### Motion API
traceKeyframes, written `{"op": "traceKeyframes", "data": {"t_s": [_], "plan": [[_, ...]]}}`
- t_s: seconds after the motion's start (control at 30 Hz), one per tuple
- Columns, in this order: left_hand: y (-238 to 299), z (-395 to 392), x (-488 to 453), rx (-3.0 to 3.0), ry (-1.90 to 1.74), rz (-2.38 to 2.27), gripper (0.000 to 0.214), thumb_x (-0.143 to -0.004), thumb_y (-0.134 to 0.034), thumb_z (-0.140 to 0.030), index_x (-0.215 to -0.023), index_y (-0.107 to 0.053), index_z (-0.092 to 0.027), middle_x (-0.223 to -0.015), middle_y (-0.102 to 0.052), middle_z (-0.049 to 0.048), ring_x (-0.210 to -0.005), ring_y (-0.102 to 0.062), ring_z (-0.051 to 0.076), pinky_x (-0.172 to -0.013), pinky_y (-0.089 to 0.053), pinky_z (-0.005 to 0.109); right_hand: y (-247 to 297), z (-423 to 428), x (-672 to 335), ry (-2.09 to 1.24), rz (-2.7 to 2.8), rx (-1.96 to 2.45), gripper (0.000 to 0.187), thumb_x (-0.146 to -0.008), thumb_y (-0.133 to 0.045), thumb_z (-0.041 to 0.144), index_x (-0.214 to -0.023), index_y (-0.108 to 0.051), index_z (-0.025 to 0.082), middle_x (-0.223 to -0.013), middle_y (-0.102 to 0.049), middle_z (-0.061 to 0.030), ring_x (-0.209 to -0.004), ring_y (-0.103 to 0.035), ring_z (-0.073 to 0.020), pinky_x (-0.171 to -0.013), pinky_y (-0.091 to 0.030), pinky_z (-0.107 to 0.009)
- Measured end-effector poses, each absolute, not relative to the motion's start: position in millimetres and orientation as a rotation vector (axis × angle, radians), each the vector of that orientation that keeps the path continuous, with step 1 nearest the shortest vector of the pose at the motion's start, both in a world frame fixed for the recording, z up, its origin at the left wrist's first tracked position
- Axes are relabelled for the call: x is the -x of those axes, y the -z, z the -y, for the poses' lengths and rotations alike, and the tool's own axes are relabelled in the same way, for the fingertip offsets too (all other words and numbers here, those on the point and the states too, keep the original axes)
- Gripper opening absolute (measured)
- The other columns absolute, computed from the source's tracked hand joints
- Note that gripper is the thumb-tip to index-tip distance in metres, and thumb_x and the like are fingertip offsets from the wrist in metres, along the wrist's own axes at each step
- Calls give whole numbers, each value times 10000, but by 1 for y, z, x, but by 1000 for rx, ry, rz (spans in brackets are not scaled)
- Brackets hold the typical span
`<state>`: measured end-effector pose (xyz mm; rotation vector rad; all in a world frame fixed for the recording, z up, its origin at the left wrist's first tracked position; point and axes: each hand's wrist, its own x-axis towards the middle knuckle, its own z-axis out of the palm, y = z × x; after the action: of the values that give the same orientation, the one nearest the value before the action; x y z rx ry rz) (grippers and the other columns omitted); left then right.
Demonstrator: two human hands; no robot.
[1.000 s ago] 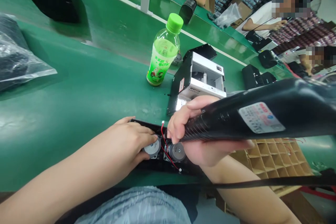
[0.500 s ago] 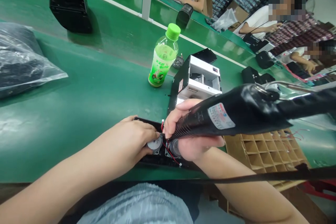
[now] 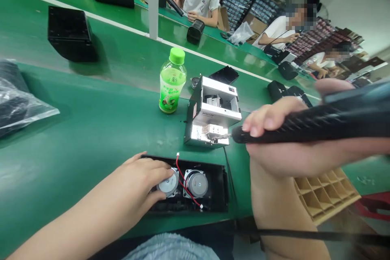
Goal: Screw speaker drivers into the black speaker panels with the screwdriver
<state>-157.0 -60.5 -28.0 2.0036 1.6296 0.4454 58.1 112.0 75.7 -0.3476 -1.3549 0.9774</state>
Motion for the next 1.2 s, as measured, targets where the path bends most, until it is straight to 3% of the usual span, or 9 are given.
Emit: {"op": "traceKeyframes", "data": {"t_s": [0.1, 0.27, 0.47, 0.6, 0.73, 0.77, 0.93, 1.1, 1.2], "plan": [[24, 59, 157, -1997, -383, -1629, 394, -959, -744, -165, -1311, -796, -335, -1339, -832, 20, -1192, -794, 304, -1094, -572, 503, -58, -120, -40, -1003, 1336, 389, 588, -904, -611, 871, -994, -711, 299, -526, -587, 55, -352, -495, -174, -327, -413, -317], [20, 58, 156, -1944, -328, -1619, 380, -984, -746, -184, -1335, -774, -326, -1368, -818, 21, -1245, -773, 317, -1186, -519, 572, -40, -125, -27, -986, 1395, 416, 770, -922, -425, 962, -1137, -717, 282, -506, -546, 66, -314, -442, -161, -278, -354, -308], [22, 58, 156, -1926, -362, -1590, 371, -992, -731, -153, -1319, -774, -323, -1330, -823, 20, -1245, -761, 306, -1234, -457, 581, -45, -115, -50, -1103, 1344, 461, 787, -885, -511, 966, -1222, -756, 298, -522, -587, 60, -321, -461, -165, -302, -374, -302], [20, 59, 154, -1921, -424, -1577, 378, -975, -780, -155, -1304, -780, -341, -1302, -823, 4, -1203, -773, 277, -1164, -493, 486, -61, -72, -70, -1274, 1294, 521, 537, -917, -703, 795, -1236, -765, 368, -584, -665, 50, -429, -544, -190, -473, -538, -366], [17, 57, 153, -1943, -503, -1519, 298, -948, -810, -132, -1183, -799, -314, -1197, -831, -9, -1156, -771, 242, -1076, -506, 393, -66, -21, -75, -1257, 1379, 644, 65, -1034, -739, 437, -1081, -764, 399, -605, -651, 57, -459, -561, -182, -519, -556, -384], [18, 57, 153, -1956, -518, -1507, 259, -948, -809, -133, -1144, -798, -303, -1168, -832, -8, -1142, -769, 241, -1063, -505, 386, -63, -11, -75, -1296, 1427, 662, 50, -1051, -716, 378, -1050, -761, 400, -626, -671, 48, -484, -602, -197, -545, -581, -409], [22, 56, 154, -1988, -584, -1486, 177, -994, -751, -161, -1089, -793, -304, -1065, -828, -3, -1068, -770, 243, -996, -512, 374, -44, 1, -75, -1477, 1537, 572, 347, -1151, -460, 319, -1357, -696, 469, -765, -781, -3, -618, -730, -257, -631, -635, -505], [25, 56, 152, -1997, -598, -1488, 121, -1004, -750, -182, -1029, -789, -295, -1014, -821, -21, -1022, -773, 226, -983, -493, 382, -41, -6, -70, -1668, 1629, 697, 370, -1158, -419, 412, -1013, -752, 338, -678, -734, -27, -682, -736, -286, -715, -634, -535], [26, 55, 151, -2013, -574, -1522, 103, -948, -831, -202, -993, -777, -278, -1022, -822, -30, -1025, -775, 238, -976, -487, 402, -32, -1, -65, -1529, 1540, 641, 320, -1149, -425, 425, -1161, -736, 350, -694, -705, -14, -659, -695, -262, -702, -619, -503]]}}
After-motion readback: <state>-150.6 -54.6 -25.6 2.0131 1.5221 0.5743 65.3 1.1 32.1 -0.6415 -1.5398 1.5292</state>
